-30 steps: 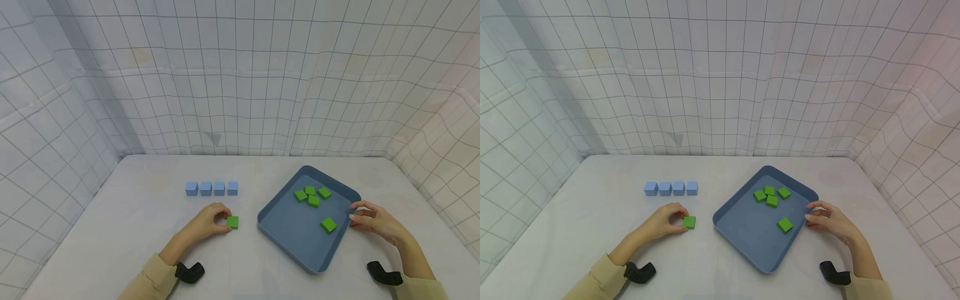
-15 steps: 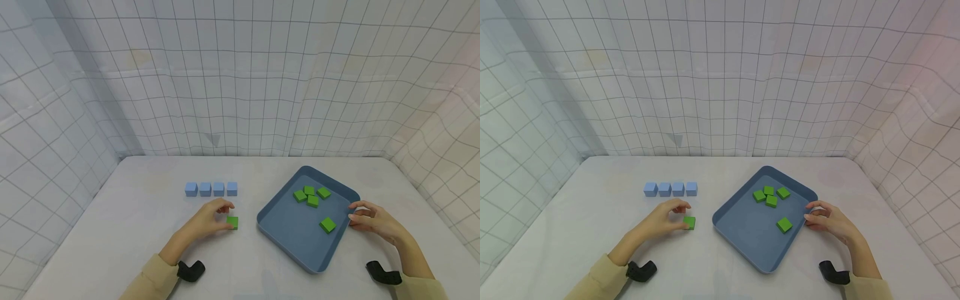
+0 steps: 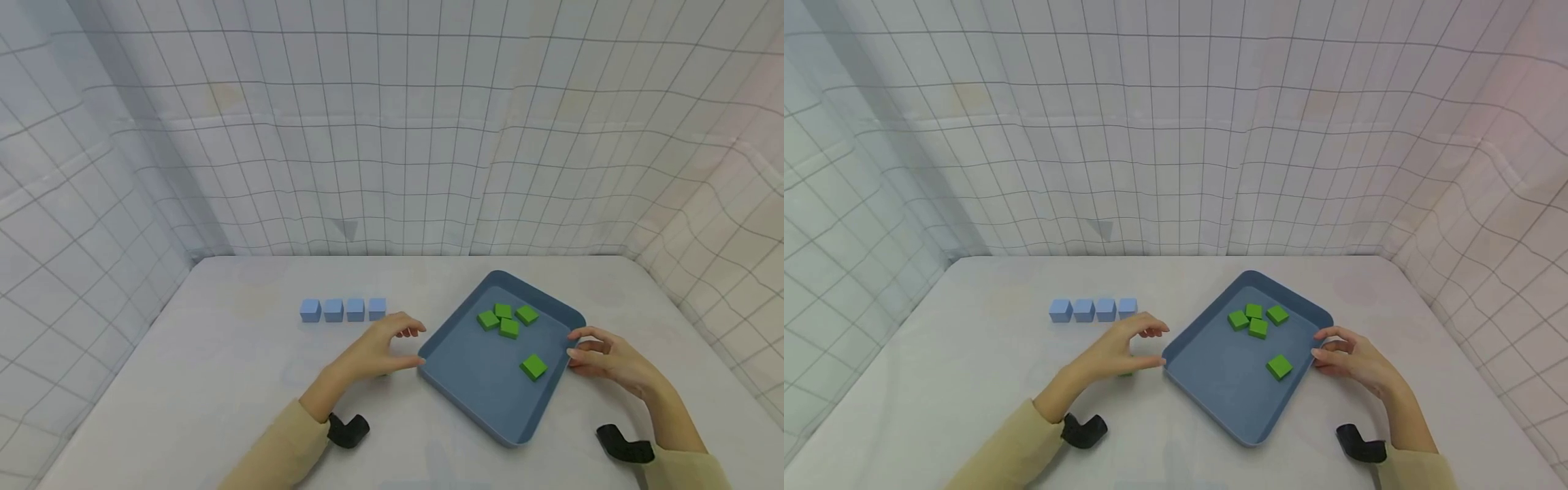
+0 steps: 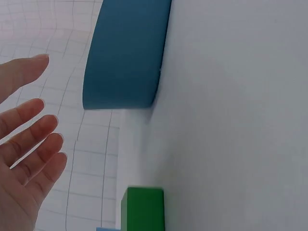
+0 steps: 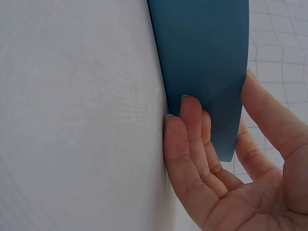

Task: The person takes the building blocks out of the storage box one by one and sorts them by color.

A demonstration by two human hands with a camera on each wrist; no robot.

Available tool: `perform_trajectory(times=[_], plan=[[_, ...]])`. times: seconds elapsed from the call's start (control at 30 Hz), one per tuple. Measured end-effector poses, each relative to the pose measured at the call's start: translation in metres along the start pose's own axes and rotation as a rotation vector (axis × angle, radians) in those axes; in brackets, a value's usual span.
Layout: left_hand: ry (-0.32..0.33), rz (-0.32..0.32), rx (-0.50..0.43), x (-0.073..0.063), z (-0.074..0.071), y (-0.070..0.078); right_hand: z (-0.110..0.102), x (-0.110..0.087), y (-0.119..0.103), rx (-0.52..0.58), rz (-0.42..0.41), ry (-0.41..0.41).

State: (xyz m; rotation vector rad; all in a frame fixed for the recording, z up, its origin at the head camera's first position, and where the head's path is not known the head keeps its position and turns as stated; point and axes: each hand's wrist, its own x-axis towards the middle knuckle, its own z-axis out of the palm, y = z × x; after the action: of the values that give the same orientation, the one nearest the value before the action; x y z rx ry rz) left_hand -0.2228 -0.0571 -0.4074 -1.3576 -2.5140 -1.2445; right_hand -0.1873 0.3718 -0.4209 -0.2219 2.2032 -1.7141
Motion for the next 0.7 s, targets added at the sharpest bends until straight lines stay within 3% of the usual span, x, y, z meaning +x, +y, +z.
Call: perform_trajectory(times=[0.33,0.7], plan=[[-0.102,0.031,-0.015,0.034,0.032,0.014,0.001,0.001,-0.001,-0.004,0.011,0.009],[-0.191,0.022,-0.033,0.057,0.063,0.024,0.000,0.001,0.001,-0.008,0.005,0.007]])
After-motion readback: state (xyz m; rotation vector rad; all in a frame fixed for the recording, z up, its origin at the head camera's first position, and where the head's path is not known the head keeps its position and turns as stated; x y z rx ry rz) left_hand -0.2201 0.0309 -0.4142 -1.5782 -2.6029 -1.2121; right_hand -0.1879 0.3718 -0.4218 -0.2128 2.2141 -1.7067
